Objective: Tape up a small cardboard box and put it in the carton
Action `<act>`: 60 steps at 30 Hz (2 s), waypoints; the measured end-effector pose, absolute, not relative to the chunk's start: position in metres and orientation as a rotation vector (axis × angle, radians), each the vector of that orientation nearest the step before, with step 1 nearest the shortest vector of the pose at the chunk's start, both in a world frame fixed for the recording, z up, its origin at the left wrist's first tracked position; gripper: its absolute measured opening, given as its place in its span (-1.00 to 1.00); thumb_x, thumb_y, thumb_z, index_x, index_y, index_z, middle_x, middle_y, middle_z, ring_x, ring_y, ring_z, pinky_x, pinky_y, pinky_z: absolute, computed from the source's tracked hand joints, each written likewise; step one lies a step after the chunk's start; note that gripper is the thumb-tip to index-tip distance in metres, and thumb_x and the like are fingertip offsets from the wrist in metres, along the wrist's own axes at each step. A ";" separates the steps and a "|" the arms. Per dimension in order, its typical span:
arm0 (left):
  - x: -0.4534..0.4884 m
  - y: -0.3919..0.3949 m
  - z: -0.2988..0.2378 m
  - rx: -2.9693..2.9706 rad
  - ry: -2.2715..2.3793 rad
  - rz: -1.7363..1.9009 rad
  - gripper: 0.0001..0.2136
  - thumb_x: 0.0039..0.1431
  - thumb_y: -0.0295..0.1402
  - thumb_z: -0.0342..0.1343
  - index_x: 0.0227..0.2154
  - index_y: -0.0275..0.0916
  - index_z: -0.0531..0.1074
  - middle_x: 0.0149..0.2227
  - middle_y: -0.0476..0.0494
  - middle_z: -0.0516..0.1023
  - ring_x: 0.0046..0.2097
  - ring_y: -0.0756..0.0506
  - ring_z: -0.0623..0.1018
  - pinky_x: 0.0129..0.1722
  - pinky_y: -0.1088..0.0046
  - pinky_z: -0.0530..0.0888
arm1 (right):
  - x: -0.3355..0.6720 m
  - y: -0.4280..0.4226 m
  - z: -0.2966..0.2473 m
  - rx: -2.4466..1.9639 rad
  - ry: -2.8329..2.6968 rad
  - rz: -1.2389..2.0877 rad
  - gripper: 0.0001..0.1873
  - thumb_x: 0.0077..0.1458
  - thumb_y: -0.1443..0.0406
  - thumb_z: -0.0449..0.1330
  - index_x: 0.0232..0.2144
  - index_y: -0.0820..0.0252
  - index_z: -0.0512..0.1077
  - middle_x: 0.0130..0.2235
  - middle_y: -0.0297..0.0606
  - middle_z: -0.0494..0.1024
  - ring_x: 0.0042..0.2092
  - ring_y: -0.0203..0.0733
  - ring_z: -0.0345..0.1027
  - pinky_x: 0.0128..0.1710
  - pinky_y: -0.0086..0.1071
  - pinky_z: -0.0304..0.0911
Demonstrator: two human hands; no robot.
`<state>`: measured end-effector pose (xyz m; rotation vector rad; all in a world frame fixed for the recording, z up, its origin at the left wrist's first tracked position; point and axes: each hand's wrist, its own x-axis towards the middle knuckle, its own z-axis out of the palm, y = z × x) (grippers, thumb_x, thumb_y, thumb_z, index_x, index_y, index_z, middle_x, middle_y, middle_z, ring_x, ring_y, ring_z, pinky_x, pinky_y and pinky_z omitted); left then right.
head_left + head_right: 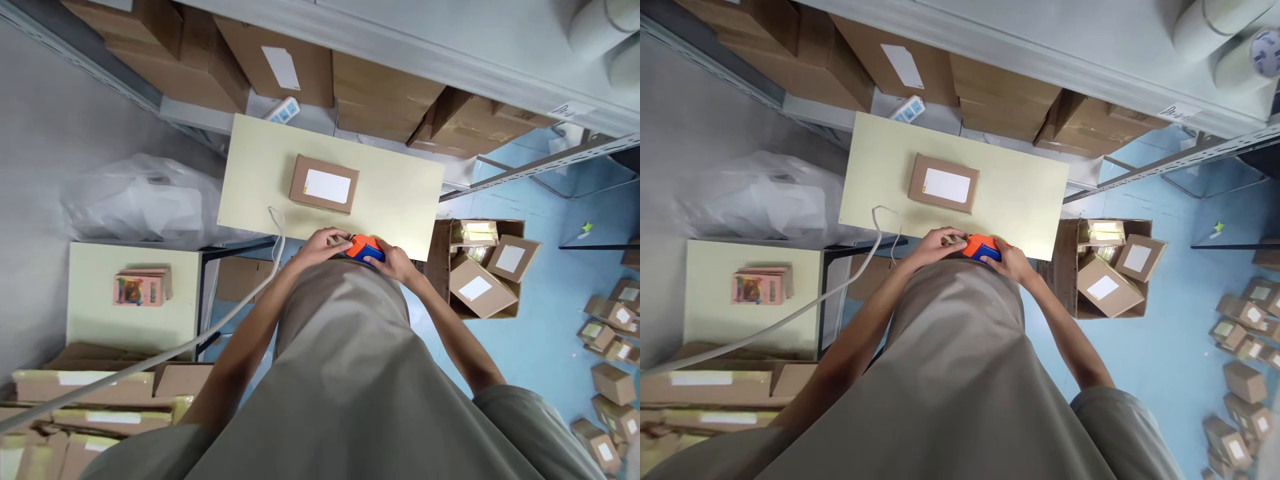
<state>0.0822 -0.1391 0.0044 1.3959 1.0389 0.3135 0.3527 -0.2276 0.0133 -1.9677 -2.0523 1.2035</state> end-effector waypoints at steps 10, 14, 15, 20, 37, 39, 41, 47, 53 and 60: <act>0.080 -0.138 -0.054 1.246 1.118 0.510 -0.60 0.15 0.04 0.34 -0.23 -0.24 0.69 -0.13 -0.23 0.75 -0.07 -0.20 0.67 -0.04 0.30 0.56 | 0.342 -0.210 0.015 -1.954 -2.198 1.203 -0.30 0.44 -0.10 0.19 0.37 0.23 0.33 -0.05 -0.06 0.74 -0.08 0.13 0.65 -0.12 -0.25 0.37; 0.080 -0.139 -0.068 1.250 1.210 0.535 -0.64 0.17 0.01 0.37 -0.26 -0.22 0.70 -0.16 -0.21 0.76 -0.08 -0.21 0.68 -0.06 0.31 0.56 | 0.331 -0.204 0.016 -2.022 -2.293 1.175 -0.43 0.48 -0.13 0.12 0.17 0.20 0.45 -0.16 -0.09 0.73 -0.17 0.09 0.63 -0.23 -0.30 0.27; 0.080 -0.139 -0.071 1.252 1.217 0.534 -0.65 0.17 0.00 0.38 -0.26 -0.22 0.71 -0.16 -0.21 0.76 -0.09 -0.21 0.68 -0.07 0.31 0.56 | 0.330 -0.202 0.017 -2.044 -2.322 1.165 -0.43 0.48 -0.15 0.11 0.12 0.20 0.47 -0.18 -0.09 0.73 -0.18 0.09 0.63 -0.24 -0.31 0.25; 0.067 -0.127 -0.088 1.250 1.301 0.621 -0.66 0.14 -0.02 0.41 -0.29 -0.23 0.71 -0.17 -0.21 0.76 -0.10 -0.21 0.68 -0.05 0.30 0.55 | 0.349 -0.198 0.022 -2.144 -2.436 1.087 -0.40 0.45 -0.20 0.10 0.07 0.19 0.48 -0.16 -0.03 0.73 -0.14 0.13 0.62 -0.23 -0.30 0.21; 0.082 -0.097 -0.133 1.165 1.584 0.906 -0.83 0.13 -0.24 0.36 -0.34 -0.23 0.69 -0.27 -0.17 0.75 -0.21 -0.15 0.64 -0.08 0.34 0.56 | 0.395 -0.201 -0.037 -2.477 -2.192 0.846 -0.29 0.47 -0.19 0.05 0.29 0.24 0.35 0.03 0.11 0.71 0.03 0.25 0.63 -0.09 -0.21 0.34; 0.086 -0.095 -0.134 1.138 1.626 0.924 -0.83 0.13 -0.22 0.36 -0.34 -0.24 0.68 -0.29 -0.16 0.74 -0.21 -0.15 0.64 -0.10 0.34 0.56 | 0.394 -0.199 -0.042 -2.493 -2.160 0.851 -0.29 0.47 -0.20 0.04 0.28 0.24 0.36 0.04 0.11 0.71 0.04 0.25 0.63 -0.08 -0.21 0.35; 0.090 -0.093 -0.133 1.111 1.655 0.928 -0.82 0.12 -0.22 0.37 -0.35 -0.24 0.67 -0.29 -0.17 0.73 -0.20 -0.16 0.64 -0.10 0.35 0.56 | 0.393 -0.198 -0.044 -2.516 -2.133 0.847 -0.29 0.47 -0.20 0.04 0.28 0.25 0.35 0.04 0.12 0.71 0.04 0.25 0.63 -0.07 -0.20 0.36; 0.098 -0.092 -0.117 1.096 1.717 0.789 -0.80 0.20 -0.23 0.31 -0.25 -0.25 0.69 -0.16 -0.22 0.76 -0.10 -0.14 0.66 0.03 0.37 0.53 | 0.387 -0.196 -0.040 -2.535 -2.093 0.893 -0.22 0.49 -0.21 -0.01 0.35 0.33 0.26 0.07 0.19 0.68 0.07 0.22 0.62 -0.05 -0.20 0.38; 0.096 -0.092 -0.099 1.121 1.788 0.681 -0.81 0.20 -0.21 0.33 -0.22 -0.18 0.72 -0.16 -0.16 0.77 -0.06 -0.16 0.69 0.07 0.35 0.53 | 0.378 -0.197 -0.032 -2.588 -2.079 0.945 -0.22 0.50 -0.21 -0.05 0.34 0.34 0.23 0.04 0.21 0.67 0.05 0.22 0.62 -0.07 -0.19 0.39; 0.093 -0.091 -0.087 1.192 1.802 0.609 -0.82 0.23 -0.18 0.33 -0.21 -0.11 0.71 -0.12 -0.18 0.77 -0.02 -0.21 0.70 0.13 0.27 0.51 | 0.373 -0.196 -0.029 -2.578 -2.047 0.970 -0.24 0.51 -0.19 -0.05 0.35 0.33 0.19 0.05 0.18 0.66 0.04 0.22 0.62 -0.06 -0.16 0.40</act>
